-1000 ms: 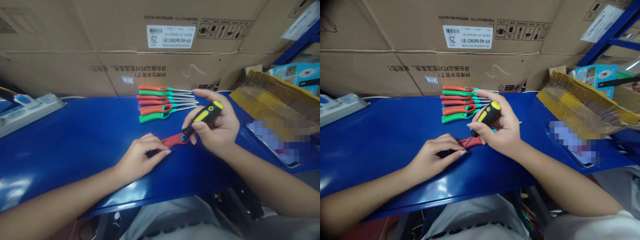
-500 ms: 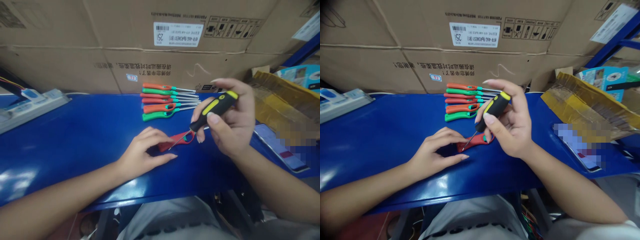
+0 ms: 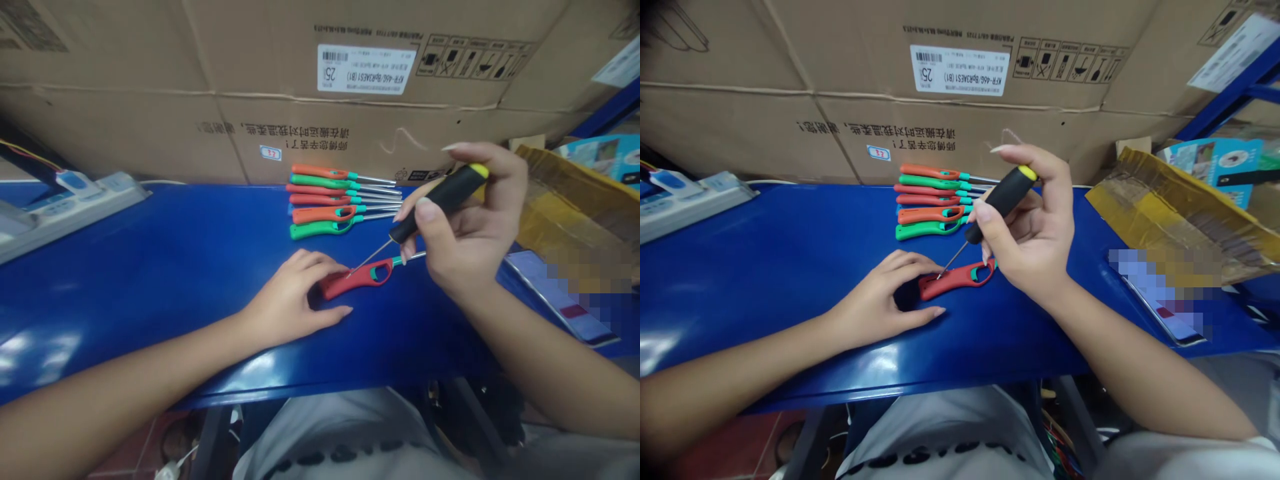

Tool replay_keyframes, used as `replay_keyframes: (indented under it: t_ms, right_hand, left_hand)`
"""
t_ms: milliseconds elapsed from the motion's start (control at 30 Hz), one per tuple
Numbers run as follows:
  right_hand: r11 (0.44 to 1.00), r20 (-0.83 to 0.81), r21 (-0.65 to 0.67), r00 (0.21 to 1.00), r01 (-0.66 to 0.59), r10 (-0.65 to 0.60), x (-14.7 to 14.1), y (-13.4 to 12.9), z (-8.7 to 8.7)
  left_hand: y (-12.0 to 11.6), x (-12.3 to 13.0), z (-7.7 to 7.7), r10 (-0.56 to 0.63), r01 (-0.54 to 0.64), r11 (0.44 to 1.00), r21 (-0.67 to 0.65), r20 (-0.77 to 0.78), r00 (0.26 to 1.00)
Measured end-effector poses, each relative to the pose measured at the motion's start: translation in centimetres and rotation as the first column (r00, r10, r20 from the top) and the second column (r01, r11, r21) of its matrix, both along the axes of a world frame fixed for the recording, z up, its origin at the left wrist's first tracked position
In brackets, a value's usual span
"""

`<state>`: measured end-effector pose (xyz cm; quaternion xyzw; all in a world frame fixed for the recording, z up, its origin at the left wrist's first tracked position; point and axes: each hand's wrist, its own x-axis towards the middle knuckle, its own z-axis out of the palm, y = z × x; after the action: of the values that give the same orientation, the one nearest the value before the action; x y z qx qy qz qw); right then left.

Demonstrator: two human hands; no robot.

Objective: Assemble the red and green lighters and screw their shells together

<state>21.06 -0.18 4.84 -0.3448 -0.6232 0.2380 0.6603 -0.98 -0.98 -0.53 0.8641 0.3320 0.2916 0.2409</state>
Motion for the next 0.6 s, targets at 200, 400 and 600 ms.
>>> replay_keyframes:
  t_ms: [200, 400, 600]
  right_hand:
    - [0.974, 0.208, 0.228, 0.977, -0.005, -0.044, -1.2, 1.2, 0.6]
    - [0.966, 0.213, 0.252, 0.977, -0.061, 0.007, -2.9, 0.7, -0.5]
    - [0.953, 0.258, 0.296, 0.966, -0.071, -0.008, -2.9, 0.8, -1.9]
  left_hand:
    - [0.1, -0.1, -0.6, -0.078, 0.075, 0.995, -0.063, -0.04, 0.996]
    - [0.1, -0.1, -1.3, -0.1, 0.1, 0.986, -0.13, 0.005, 0.995]
    - [0.3, -0.1, -1.6, -0.106, 0.11, 0.987, -0.113, 0.04, 0.994]
